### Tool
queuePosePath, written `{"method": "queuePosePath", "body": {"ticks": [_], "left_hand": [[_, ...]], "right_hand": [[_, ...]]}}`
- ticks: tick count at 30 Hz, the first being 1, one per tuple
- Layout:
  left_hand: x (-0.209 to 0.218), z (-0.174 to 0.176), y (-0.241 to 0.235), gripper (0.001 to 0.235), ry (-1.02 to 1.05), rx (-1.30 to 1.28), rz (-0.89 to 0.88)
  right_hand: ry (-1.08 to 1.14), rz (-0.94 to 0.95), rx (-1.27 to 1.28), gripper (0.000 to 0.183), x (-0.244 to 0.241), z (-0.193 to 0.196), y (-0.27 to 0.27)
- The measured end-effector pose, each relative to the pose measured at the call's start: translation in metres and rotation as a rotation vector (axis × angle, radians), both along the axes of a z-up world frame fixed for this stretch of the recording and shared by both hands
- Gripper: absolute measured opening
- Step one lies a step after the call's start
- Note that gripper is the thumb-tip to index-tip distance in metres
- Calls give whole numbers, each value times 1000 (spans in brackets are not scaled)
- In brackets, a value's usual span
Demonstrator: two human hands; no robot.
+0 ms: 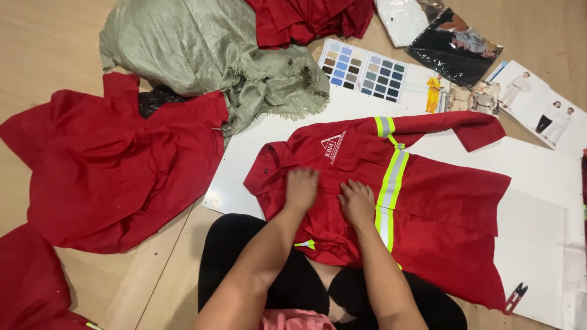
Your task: The person folds a red safety jacket with reflective stripes on a white board. They button the jacket, fold the sleeves inward, and fold the body into a compact rectangle.
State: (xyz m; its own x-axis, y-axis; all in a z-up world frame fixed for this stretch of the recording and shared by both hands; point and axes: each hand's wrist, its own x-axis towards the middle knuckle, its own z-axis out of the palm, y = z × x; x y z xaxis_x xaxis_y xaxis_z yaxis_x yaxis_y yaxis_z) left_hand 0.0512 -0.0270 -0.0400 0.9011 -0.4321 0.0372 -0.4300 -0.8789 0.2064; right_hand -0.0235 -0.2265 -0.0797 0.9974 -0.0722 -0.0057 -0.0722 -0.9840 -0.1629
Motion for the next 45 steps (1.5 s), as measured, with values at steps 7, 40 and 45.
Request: {"method": "queuePosePath", "body": {"ticks": [7, 40, 45], "left_hand": [[10, -54, -26, 38, 107, 29, -235], [32, -74, -41, 11, 123, -234, -88], [36, -80, -43, 8, 243, -231, -76]], "right_hand": [[-370, 98, -27, 14, 11, -5, 2], [-172, -310, 175, 23, 19, -33, 44], [-168, -340, 169, 16, 21, -39, 43]]}}
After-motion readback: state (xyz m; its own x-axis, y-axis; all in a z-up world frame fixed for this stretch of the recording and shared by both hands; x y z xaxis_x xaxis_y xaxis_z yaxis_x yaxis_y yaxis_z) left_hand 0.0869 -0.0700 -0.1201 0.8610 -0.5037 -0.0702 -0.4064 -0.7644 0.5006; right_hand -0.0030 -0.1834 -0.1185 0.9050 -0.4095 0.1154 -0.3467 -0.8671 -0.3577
